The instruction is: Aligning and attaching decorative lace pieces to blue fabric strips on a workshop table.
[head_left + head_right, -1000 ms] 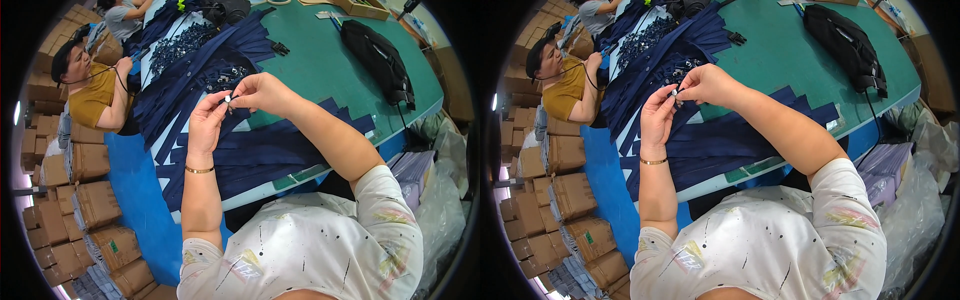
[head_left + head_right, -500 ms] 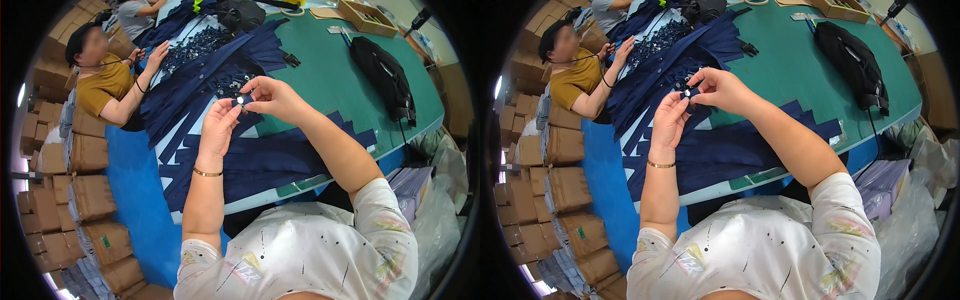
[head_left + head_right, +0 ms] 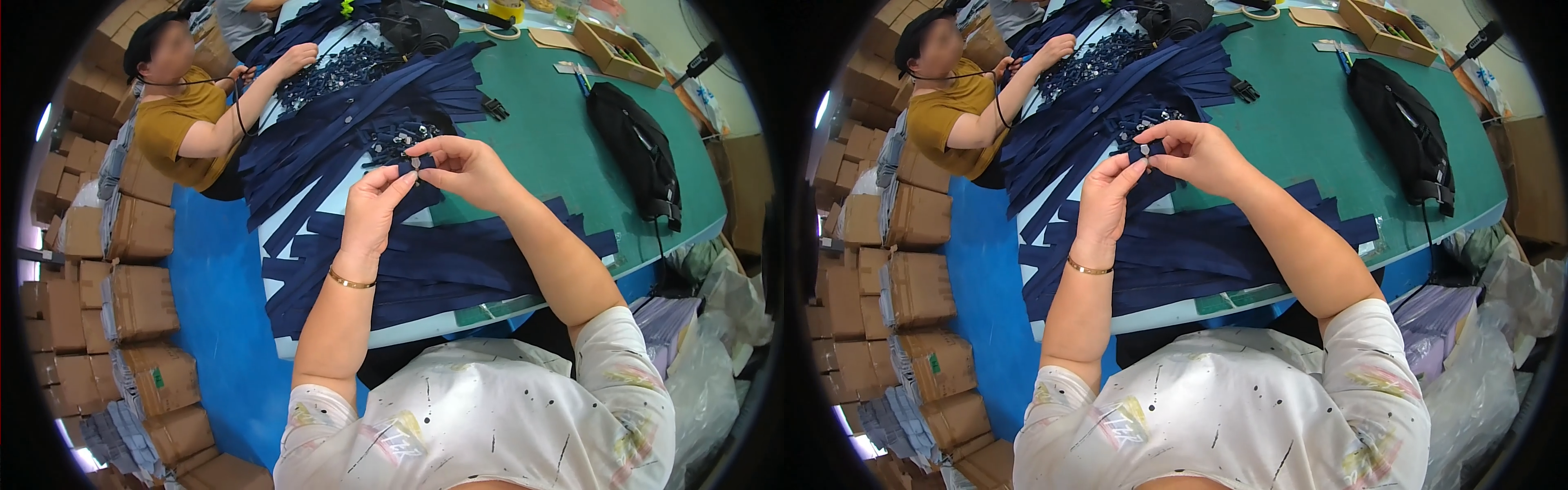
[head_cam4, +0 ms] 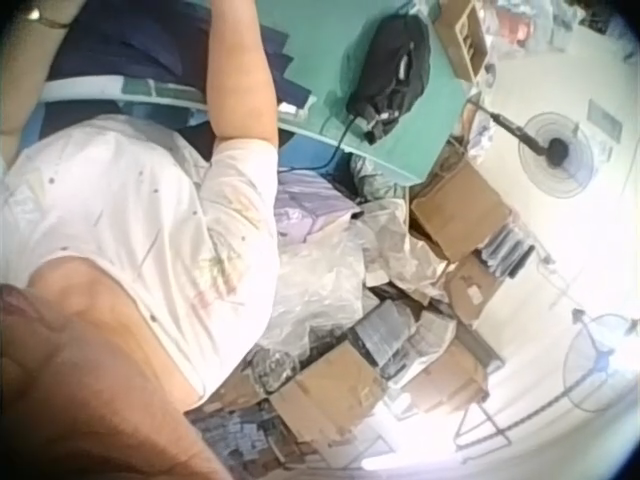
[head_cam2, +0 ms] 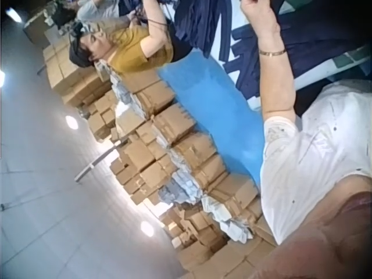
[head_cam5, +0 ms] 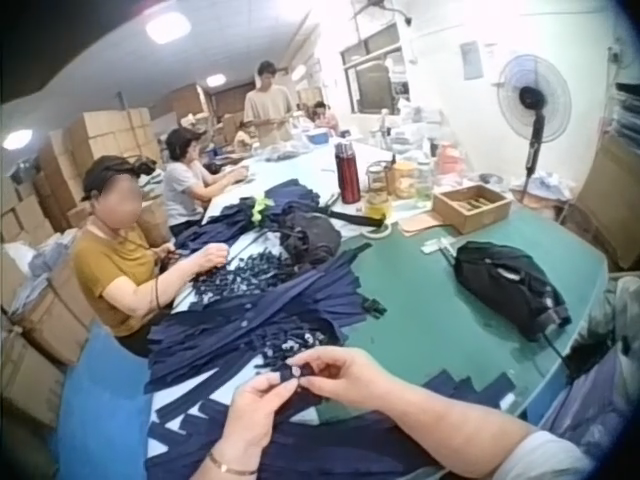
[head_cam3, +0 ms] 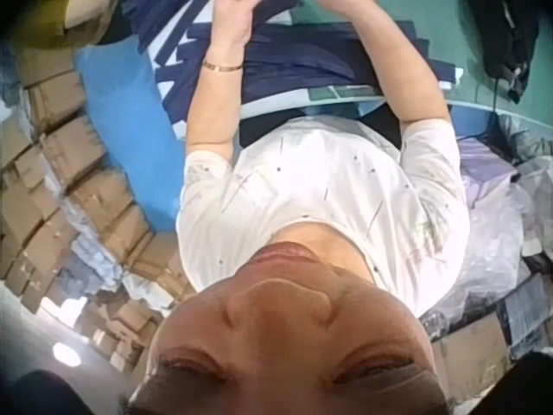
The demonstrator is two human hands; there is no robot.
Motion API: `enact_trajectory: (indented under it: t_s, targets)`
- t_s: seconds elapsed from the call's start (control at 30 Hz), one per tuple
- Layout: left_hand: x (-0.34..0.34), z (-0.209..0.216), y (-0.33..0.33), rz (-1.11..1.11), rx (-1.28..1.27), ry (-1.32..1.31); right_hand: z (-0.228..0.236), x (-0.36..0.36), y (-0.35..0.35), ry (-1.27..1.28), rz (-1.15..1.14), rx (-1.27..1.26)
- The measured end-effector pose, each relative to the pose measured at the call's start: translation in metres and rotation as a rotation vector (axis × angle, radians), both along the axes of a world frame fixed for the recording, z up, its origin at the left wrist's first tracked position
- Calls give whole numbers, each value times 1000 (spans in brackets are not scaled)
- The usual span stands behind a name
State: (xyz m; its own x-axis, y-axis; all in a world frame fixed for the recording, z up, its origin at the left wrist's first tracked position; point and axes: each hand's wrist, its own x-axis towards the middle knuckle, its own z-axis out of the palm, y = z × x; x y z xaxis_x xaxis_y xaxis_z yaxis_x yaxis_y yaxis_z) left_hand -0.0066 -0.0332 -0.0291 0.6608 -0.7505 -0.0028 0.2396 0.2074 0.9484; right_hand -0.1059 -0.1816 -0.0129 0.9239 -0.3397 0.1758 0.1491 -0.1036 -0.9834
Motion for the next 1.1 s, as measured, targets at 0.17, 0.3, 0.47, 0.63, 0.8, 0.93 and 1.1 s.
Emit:
enact_trajectory:
  t_s: [0.17, 0.3, 0.47, 0.63, 0.8, 0.93, 1.1]
  targets:
    - [-4, 2, -1, 3, -5, -28, 2, -3, -2, 20, 23, -24]
    - [-3, -1, -3, 8, -7, -36, 0, -2, -4, 14, 33, -19]
    - [-4, 2, -1, 2, 7, -75, 5, -3, -3, 21, 34, -14]
    - [-12, 8, -1, -38, 50, -113, 3, -4, -7, 12, 27, 23]
    - [-10, 8, 2, -95, 118, -171, 3, -2, -5, -24, -26, -138]
    - [-13, 9, 0, -73, 129, -215, 4, -3, -7, -26, -45, -250]
    - [-9, 2, 1, -38, 158, -286, 4, -2, -8, -131, -56, -228]
